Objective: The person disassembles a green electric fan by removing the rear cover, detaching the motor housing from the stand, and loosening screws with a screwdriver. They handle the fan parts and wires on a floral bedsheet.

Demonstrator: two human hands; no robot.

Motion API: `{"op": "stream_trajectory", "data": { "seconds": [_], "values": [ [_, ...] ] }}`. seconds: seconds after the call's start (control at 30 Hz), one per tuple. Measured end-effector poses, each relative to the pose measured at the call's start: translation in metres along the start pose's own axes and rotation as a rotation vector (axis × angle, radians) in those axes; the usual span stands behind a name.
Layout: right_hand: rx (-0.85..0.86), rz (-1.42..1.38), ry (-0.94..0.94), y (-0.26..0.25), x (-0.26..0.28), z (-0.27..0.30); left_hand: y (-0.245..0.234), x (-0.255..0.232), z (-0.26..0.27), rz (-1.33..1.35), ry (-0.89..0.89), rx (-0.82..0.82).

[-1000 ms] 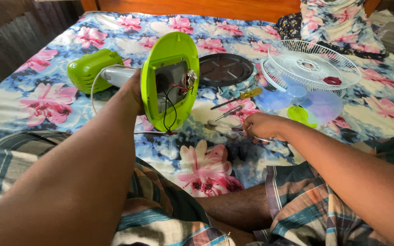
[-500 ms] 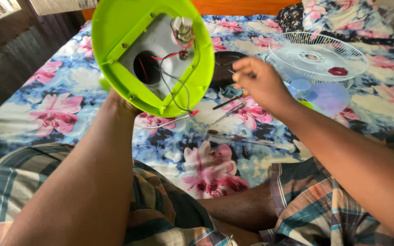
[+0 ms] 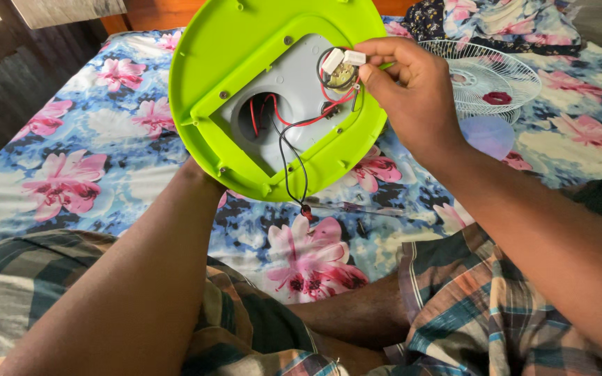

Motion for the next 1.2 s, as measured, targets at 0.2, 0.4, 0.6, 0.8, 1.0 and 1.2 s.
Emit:
{"op": "stream_trajectory", "data": {
  "seconds": [0.2, 0.4, 0.6, 0.8, 1.0, 1.2],
  "values": [
    [0.013, -0.007, 0.012, 0.004, 0.0, -0.001, -0.003, 0.0, 0.004, -0.004, 0.006, -0.008],
    [0.03, -0.088, 0.126, 0.012, -0.009, 0.003, -0.004, 0.002, 0.006, -0.007, 0.004, -0.004],
    [-0.025, -0.132, 0.373, 0.013, -0.029, 0.01, -0.006, 0.002, 0.008, -0.011, -0.004, -0.01],
    [-0.009, -0.173, 0.432, 0.014, -0.037, 0.012, -0.005, 0.006, 0.009, -0.01, -0.009, -0.01],
    [-0.021, -0.157, 0.45, 0.013, -0.041, 0.012, -0.006, 0.007, 0.009, -0.005, -0.019, 0.0],
    [-0.016, -0.158, 0.471, 0.014, -0.042, 0.013, -0.007, 0.007, 0.012, -0.003, -0.018, 0.008]
  ]
}}
Point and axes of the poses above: each hand's wrist, its own z-axis away from the middle knuckle, its own y-axis out of the palm, x = y × z, the point moved 9 cm from there along -z, towards the middle knuckle, and after that the axes turned 5 degrees about -x, right-handed, at the moved point
